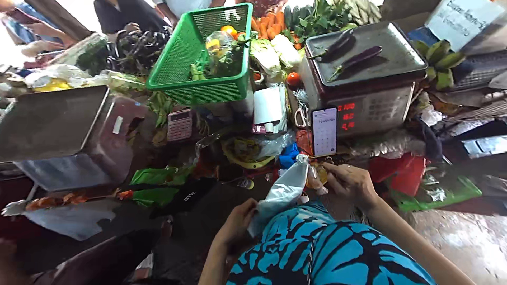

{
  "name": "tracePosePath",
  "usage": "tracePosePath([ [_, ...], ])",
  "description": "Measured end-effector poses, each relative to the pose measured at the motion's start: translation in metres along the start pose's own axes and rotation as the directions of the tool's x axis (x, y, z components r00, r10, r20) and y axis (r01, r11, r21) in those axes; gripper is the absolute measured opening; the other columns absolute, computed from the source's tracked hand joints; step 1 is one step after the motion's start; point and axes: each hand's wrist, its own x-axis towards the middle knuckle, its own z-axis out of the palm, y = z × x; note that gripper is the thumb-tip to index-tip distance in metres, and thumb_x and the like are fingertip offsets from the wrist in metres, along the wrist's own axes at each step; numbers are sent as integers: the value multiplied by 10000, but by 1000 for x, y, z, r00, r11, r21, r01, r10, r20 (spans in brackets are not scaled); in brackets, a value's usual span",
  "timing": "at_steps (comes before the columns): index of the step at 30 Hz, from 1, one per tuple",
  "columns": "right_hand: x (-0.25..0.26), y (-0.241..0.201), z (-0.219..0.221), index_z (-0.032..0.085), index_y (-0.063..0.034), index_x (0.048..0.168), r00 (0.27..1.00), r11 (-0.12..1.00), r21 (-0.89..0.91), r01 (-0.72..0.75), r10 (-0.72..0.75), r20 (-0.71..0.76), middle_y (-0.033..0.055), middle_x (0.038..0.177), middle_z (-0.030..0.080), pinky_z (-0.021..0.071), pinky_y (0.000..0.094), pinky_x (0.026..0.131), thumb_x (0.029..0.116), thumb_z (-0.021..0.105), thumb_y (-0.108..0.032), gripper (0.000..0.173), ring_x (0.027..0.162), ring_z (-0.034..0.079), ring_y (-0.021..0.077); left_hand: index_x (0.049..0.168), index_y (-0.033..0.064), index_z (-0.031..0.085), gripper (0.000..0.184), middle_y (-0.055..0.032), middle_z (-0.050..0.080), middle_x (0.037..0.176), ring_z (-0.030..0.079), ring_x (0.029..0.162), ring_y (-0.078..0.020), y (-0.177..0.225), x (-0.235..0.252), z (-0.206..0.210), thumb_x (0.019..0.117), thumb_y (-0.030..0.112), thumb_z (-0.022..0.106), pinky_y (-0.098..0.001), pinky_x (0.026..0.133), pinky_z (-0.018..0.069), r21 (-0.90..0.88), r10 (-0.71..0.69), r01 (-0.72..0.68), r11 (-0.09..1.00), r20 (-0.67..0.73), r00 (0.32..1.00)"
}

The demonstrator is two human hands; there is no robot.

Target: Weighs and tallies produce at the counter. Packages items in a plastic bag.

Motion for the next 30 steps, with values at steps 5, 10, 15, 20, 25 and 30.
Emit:
tracePosePath([
  [5, -1, 3, 0, 771, -61, 1141, 1000, 1000, 1, -30, 30, 8, 99, 722, 708, 526, 356, 578, 1001, 495, -224, 350, 615, 654, 213, 1174, 81, 626, 246, 58, 665, 1028, 637, 918, -8, 16, 7, -16, 1022, 170, 454, -253, 843, 557, -381, 12, -41, 924, -79, 997],
  [10, 4, -2, 5, 769, -44, 1142, 999, 999, 42, -2, 0, 43, 100, 712, 697, 516, 350, 567, 993, 503, -220, 352, 604, 640, 209, 900, 42, 621, 263, -12, 611, 1140, 556, 1109, -34, 17, 9, -51, 978, 162, 399, -246, 973, 465, -106, 64, -101, 989, -305, 950],
  [15, 8, -2, 5, 757, -50, 1182, 996, 995, 93, 47, -54, 70, 121, 728, 695, 506, 367, 571, 1022, 500, -241, 358, 613, 633, 230, 964, -78, 650, 275, -229, 604, 1195, 571, 1176, -303, 0, 8, -56, 986, 102, 445, -441, 1018, 466, 206, -44, 126, 970, -361, 931],
  [20, 15, -3, 1, 757, -46, 1169, 992, 989, 118, 94, -103, 72, 123, 700, 674, 477, 357, 543, 1022, 496, -248, 361, 585, 611, 230, 846, -24, 619, 252, -169, 578, 1149, 551, 1139, -259, 10, 12, -62, 976, 109, 449, -429, 967, 470, 148, -39, 119, 982, -452, 891],
  [25, 19, -2, -1, 754, -51, 1177, 986, 979, 159, 130, -144, 79, 130, 698, 671, 468, 364, 540, 1023, 493, -245, 360, 585, 607, 236, 970, -59, 647, 243, -192, 590, 1223, 574, 1178, -269, 3, -8, -86, 996, 60, 437, -461, 991, 491, 152, -45, 150, 977, -538, 841],
  [30, 17, 3, 10, 759, -56, 1165, 987, 977, 184, 103, -124, 103, 127, 737, 700, 503, 372, 566, 1014, 507, -207, 330, 616, 639, 236, 1279, -8, 606, 312, -154, 646, 1309, 624, 1206, -234, 19, 29, -62, 1011, 148, 568, -449, 1037, 508, 41, -152, 179, 983, -371, 916],
])
